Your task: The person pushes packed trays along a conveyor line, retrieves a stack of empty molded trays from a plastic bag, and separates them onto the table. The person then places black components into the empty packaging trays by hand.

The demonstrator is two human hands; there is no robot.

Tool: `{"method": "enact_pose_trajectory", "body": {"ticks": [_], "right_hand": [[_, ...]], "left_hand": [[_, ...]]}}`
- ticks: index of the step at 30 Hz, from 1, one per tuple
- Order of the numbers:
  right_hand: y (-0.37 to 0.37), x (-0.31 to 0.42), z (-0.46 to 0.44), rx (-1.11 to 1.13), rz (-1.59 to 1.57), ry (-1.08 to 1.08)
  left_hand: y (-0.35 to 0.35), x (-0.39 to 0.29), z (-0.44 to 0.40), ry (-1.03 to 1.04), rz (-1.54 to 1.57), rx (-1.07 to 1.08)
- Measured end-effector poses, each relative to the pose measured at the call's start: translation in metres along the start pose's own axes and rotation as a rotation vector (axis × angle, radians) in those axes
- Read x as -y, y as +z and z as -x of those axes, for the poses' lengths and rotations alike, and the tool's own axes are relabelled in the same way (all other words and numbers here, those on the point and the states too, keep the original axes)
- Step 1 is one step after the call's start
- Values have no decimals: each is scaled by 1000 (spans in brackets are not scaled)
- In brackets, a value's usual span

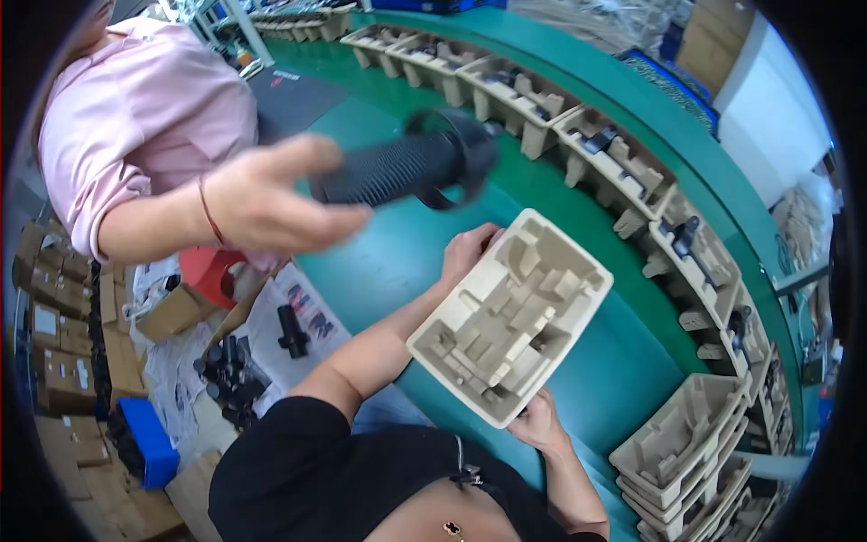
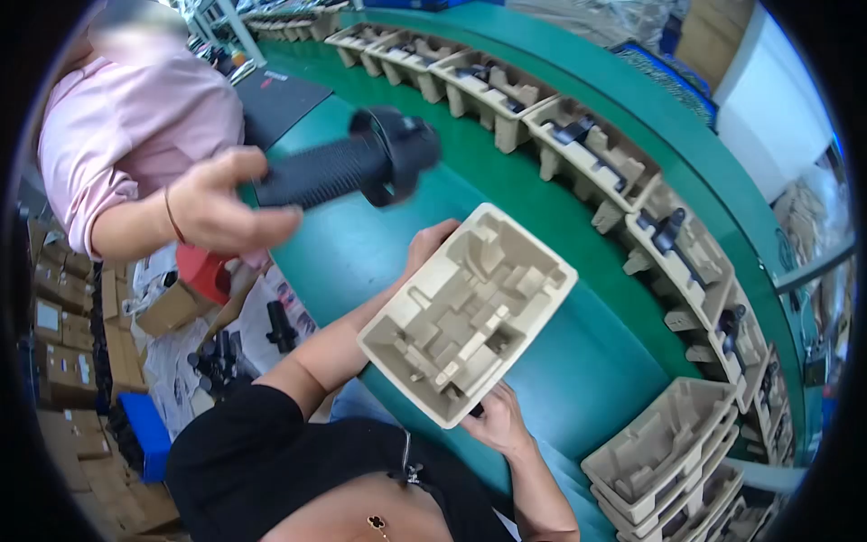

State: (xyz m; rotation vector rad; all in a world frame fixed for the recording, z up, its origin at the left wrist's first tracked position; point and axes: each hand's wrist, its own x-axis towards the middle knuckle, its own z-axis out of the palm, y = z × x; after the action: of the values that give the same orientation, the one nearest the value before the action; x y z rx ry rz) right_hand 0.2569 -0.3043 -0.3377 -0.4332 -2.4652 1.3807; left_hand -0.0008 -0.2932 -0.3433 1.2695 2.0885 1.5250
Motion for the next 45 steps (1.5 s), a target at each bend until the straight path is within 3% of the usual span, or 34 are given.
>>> {"method": "enact_pose_trajectory", "body": {"ticks": [3, 13, 15, 16, 18, 19, 22, 23, 26, 27, 29, 30, 33, 37, 45], "right_hand": [[2, 2, -11, -55, -26, -126], [3, 15, -22, -110, 17, -172], [5, 14, -23, -84, 29, -158], [7, 12, -23, -63, 28, -197], [7, 8, -24, -3, 58, -128], [8, 9, -27, 20, 53, -167], [9, 10, -29, -40, 84, -153], [7, 11, -31, -33, 83, -160], [9, 18, -36, -186, -199, 84], [11, 22, -37, -184, -204, 86], [15, 33, -43, -279, -342, 103], [16, 35, -44, -326, -409, 116], [11, 28, -46, -201, -147, -29], [13, 27, -49, -142, -2, -114], [15, 29, -54, -141, 14, -110]], "left_hand": [[-9, -7, -8, 46, 32, -5], [-16, -27, 3, -17, 594, 65], [-28, -37, 3, -749, 1184, 363], [-25, -12, -1, -720, 1181, 326], [-18, 43, -21, -682, 1144, 572], [-21, 53, -22, -661, 1136, 530], [-21, 34, -19, -10, 44, 248], [-30, 33, -20, -12, 41, 239], [-73, 37, -23, -867, 1378, 913], [-66, 31, -18, -873, 1377, 909], [-39, 17, -10, -954, 1889, -69], [-35, 19, -13, -957, 1889, -72], [-27, 27, -29, -177, 489, -26], [-25, 31, -28, -139, 299, 23], [-29, 34, -31, -169, 286, 20]]}}
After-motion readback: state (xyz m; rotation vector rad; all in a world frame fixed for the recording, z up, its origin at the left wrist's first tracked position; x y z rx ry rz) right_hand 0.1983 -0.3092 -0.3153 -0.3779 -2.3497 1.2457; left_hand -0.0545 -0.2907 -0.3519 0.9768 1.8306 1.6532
